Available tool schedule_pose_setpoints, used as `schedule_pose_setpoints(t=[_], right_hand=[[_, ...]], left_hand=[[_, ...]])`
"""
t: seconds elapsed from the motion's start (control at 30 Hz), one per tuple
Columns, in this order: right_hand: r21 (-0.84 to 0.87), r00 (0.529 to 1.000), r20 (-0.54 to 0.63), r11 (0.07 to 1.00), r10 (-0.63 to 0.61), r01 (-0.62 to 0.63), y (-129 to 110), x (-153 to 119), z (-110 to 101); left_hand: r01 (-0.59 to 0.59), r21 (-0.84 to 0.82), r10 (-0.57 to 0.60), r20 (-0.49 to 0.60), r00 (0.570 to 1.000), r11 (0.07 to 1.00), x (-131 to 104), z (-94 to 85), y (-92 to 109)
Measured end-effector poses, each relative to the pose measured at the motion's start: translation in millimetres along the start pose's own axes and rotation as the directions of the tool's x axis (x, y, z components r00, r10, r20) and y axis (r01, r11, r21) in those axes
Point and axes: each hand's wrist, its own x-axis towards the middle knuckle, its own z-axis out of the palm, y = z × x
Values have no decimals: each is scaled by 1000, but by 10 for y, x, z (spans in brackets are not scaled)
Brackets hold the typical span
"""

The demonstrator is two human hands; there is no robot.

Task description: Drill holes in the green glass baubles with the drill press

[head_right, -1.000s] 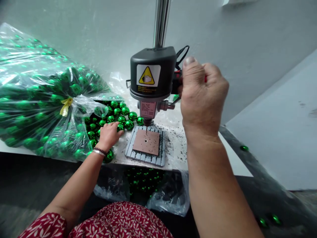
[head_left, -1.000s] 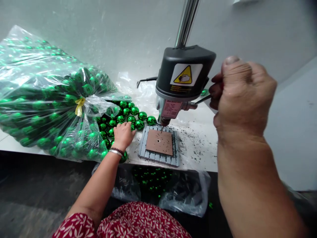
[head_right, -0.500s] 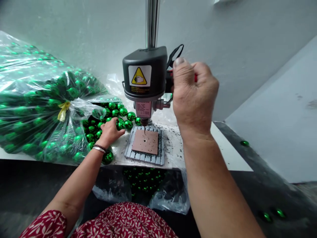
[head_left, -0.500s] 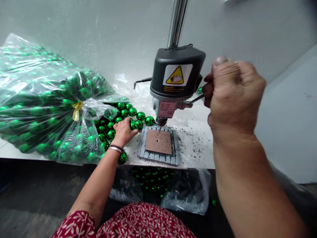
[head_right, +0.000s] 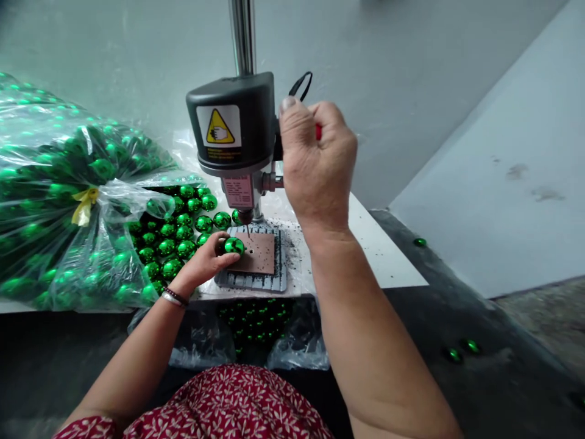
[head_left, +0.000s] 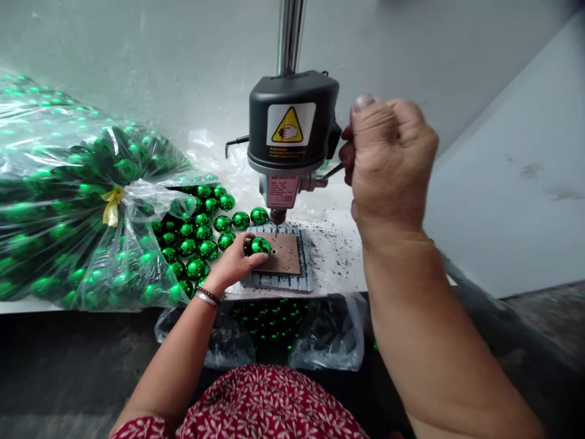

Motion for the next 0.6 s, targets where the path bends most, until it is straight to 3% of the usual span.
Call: schedule_pose_setpoints(t=[0.17,0.6], right_hand=[[8,1000,-2,1000,5,-5,-20,3,-10],[3,999,38,1000,18,-18,-93,-10,-16]], left_hand=[[-69,55,68,29,997,996,37,41,34],[-103,258,95,47,994,960,158,157,144]])
